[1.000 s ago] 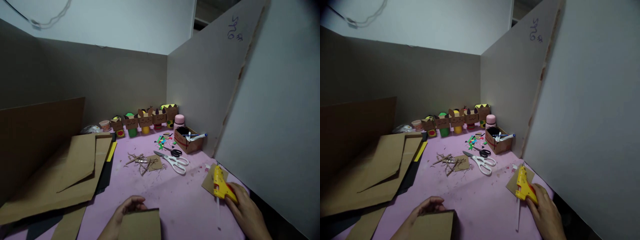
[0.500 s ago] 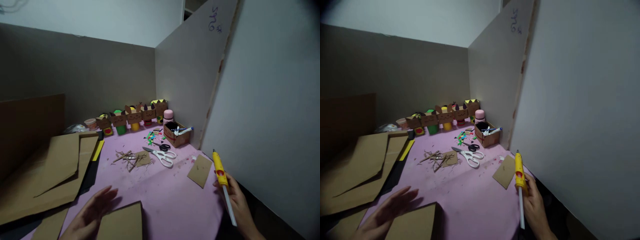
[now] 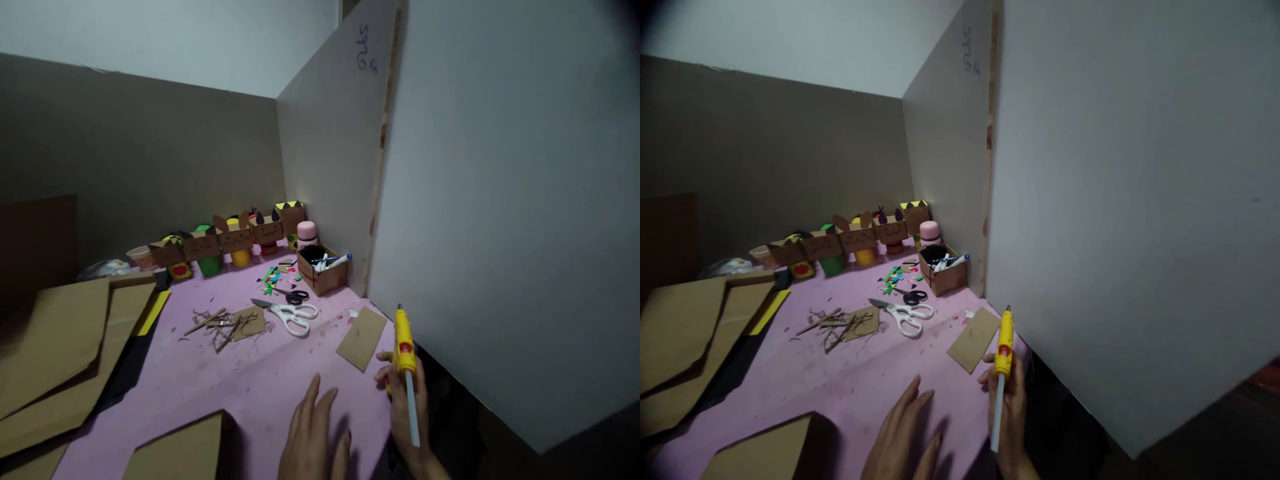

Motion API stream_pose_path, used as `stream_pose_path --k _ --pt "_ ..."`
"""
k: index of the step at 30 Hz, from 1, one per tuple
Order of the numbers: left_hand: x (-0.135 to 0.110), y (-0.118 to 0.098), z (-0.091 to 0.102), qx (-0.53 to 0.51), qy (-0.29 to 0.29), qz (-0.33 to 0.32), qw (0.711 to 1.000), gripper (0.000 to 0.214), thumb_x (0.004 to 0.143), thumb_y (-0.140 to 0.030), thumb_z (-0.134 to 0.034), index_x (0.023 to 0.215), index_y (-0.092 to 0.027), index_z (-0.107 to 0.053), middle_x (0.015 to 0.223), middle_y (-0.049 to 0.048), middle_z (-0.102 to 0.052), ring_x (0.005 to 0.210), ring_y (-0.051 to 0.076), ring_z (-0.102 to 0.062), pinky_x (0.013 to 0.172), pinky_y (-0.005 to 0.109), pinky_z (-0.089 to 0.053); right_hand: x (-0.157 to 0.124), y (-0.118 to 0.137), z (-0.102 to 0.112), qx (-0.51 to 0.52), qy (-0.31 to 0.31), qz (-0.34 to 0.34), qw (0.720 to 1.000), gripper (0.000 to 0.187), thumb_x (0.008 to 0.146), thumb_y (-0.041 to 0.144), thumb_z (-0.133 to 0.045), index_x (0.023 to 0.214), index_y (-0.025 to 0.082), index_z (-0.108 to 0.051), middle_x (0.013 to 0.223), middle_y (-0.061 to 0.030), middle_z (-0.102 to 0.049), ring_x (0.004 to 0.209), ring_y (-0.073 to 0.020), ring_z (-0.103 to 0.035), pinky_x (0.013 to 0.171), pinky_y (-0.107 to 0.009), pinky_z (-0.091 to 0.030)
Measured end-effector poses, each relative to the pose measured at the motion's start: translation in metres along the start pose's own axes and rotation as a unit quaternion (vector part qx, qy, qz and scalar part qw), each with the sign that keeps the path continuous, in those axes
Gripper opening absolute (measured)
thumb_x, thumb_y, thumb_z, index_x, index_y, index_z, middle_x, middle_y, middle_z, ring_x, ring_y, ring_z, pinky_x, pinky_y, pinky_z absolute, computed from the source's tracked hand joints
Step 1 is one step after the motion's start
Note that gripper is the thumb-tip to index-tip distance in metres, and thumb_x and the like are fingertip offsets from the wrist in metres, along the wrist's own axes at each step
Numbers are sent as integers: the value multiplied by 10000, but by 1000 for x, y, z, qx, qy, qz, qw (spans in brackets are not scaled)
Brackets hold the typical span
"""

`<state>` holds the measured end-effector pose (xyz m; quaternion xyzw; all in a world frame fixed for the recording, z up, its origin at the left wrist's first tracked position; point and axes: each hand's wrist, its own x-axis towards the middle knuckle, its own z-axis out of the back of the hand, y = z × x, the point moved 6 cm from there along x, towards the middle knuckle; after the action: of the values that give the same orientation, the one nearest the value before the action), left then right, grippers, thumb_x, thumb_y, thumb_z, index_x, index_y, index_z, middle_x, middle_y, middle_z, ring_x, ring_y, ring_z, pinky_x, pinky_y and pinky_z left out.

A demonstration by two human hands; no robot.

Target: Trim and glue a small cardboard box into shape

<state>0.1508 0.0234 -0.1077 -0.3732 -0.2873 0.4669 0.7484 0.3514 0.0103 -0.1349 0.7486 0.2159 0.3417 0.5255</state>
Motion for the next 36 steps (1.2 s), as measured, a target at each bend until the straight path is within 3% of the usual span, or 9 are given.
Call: stream_pose_path --k 1,3,6,11,13,16,24,30,36 --pt "13 -14 -13 103 11 -25 994 504 861 -265 -510 1344 -125 -534 1542 225 -340 1403 384 -335 1120 561 -292 1 0 0 7 -1 -1 1000 253 921 445 -546 1057 232 -524 965 -43 -644 643 -144 -589 614 -289 -508" --pt "37 -31 -33 220 39 4 975 610 809 -214 -526 1376 -4 -446 1540 320 -264 1411 440 -281 1099 577 -295 2 0 0 20 -1 -2 1000 272 914 453 -559 1068 232 -521 949 -39 -649 640 -146 -595 614 -293 -519" --pt "63 -54 -43 258 10 3 966 651 779 -174 -538 1388 6 -397 1535 325 -262 1410 444 -269 1088 538 -302 2 -3 0 36 5 -3 999 326 904 483 -562 1108 235 -507 938 -45 -667 626 -158 -615 596 -307 -538" --pt "82 -64 -49 235 -12 -26 972 508 760 -107 -487 1258 -28 -544 1216 224 -621 1106 357 -547 968 451 -408 1 -15 2 44 13 1 999 394 858 544 -603 1087 235 -521 879 -47 -702 667 -205 -673 646 -352 -557" --pt "82 -63 -49 224 -18 -38 974 451 781 -126 -484 1216 -52 -577 1115 186 -652 1022 326 -561 925 416 -430 0 -19 3 43 6 2 999 437 818 559 -647 1083 235 -522 896 -60 -712 734 -236 -690 682 -367 -553" --pt "78 -58 -42 210 -42 -41 976 487 841 -232 -503 1296 -57 -500 1150 179 -624 1063 309 -539 933 393 -432 -2 -23 5 40 -8 0 999 462 801 551 -670 1109 244 -514 945 -65 -708 798 -251 -684 736 -381 -540" --pt "92 -52 -11 243 -129 -22 961 507 875 -187 -445 1339 14 -407 1242 222 -516 1159 337 -438 1030 446 -340 -1 -25 3 57 -29 3 998 401 827 548 -634 1103 276 -532 839 -20 -683 595 -186 -624 599 -332 -527" --pt "112 -65 -16 269 -131 -11 954 417 840 -151 -470 1227 -15 -544 1054 190 -572 1023 350 -484 939 457 -387 -1 -35 0 68 -52 -2 996 489 789 549 -681 1141 243 -534 823 -31 -706 567 -189 -632 566 -331 -515" --pt "123 -69 -26 278 -127 7 952 418 807 -159 -507 1210 -57 -559 1016 166 -579 1005 339 -497 888 416 -402 -4 -42 3 68 -69 -7 995 547 758 537 -719 1164 210 -555 824 -42 -732 592 -191 -652 580 -316 -523"
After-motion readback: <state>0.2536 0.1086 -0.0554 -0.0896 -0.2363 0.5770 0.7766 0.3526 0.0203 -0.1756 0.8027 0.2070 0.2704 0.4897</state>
